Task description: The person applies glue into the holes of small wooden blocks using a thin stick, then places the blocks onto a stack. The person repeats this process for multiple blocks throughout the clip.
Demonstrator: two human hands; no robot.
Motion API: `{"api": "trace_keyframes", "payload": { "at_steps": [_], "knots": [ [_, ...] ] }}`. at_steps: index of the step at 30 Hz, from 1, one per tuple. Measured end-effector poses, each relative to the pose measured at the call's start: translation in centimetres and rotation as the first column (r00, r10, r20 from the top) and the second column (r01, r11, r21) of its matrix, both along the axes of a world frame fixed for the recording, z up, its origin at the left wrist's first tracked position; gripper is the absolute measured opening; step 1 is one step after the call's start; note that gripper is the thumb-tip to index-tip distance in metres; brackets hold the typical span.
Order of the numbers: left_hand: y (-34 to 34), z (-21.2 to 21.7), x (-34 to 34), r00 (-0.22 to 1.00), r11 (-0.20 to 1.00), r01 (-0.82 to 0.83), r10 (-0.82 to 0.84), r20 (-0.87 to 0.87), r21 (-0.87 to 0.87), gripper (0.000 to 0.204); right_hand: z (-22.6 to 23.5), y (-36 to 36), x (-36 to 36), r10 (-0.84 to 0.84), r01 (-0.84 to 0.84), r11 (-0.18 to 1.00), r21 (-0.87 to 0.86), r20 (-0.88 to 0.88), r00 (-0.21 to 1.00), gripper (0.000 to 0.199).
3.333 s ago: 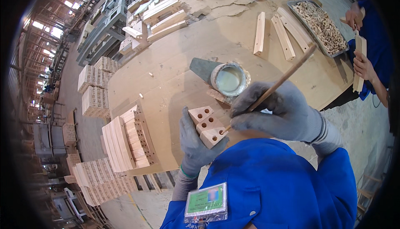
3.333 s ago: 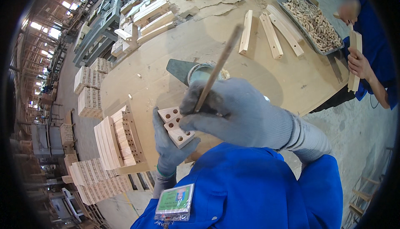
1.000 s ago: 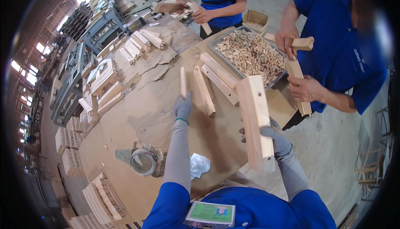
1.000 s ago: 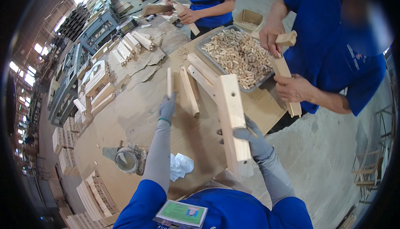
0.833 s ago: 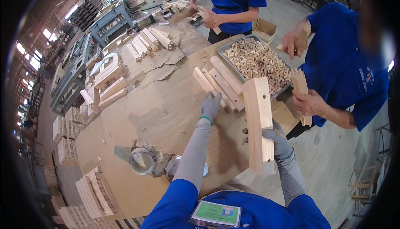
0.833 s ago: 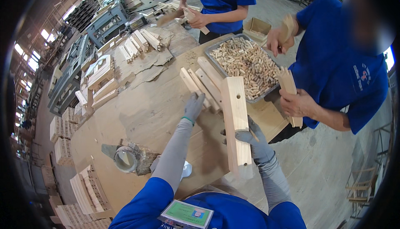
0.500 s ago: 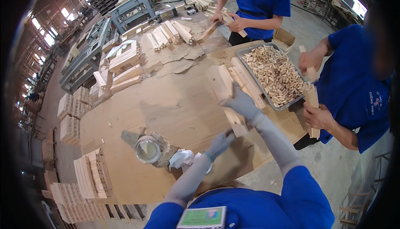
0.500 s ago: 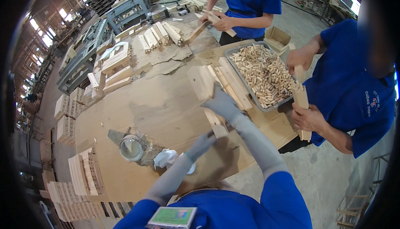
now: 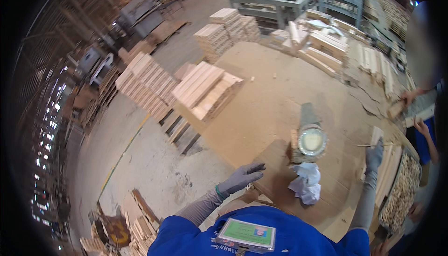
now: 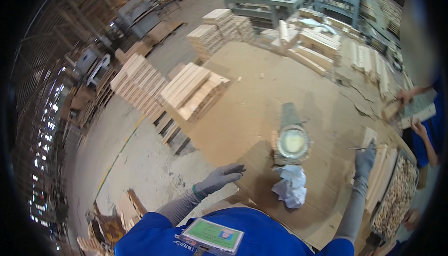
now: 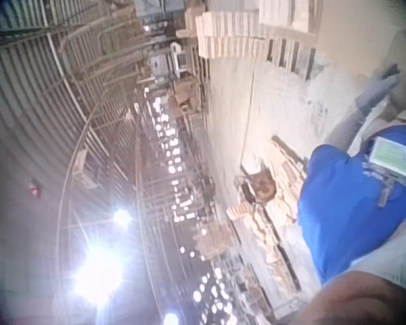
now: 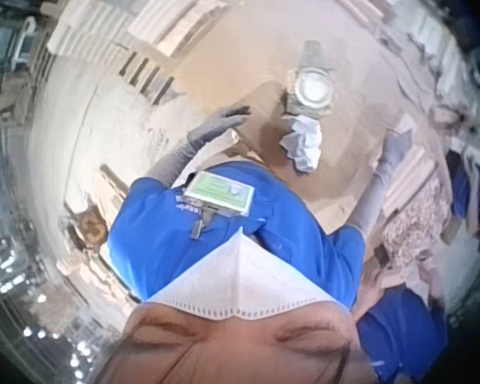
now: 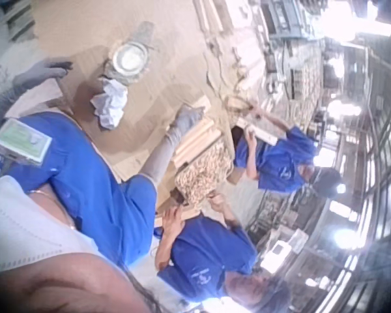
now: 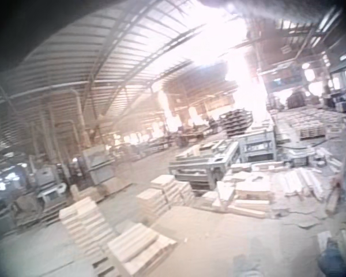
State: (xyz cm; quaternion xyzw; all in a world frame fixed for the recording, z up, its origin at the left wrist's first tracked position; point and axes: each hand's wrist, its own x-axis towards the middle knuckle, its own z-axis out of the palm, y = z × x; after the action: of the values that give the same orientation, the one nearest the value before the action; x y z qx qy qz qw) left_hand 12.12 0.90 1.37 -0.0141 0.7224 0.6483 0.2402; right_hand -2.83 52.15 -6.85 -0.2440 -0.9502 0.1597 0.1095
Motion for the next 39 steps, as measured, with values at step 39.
{"api": "trace_keyframes", "payload": {
  "at_steps": [39],
  "knots": [
    [-36.8,-2.8,-16.0,0.540,-0.001,-0.809,0.392,0.744,0.588,0.055,4.9,-69.0,-26.9,0.870,-0.844,0.471,-0.257,-0.021,0.492,0.033]
  ]
}}
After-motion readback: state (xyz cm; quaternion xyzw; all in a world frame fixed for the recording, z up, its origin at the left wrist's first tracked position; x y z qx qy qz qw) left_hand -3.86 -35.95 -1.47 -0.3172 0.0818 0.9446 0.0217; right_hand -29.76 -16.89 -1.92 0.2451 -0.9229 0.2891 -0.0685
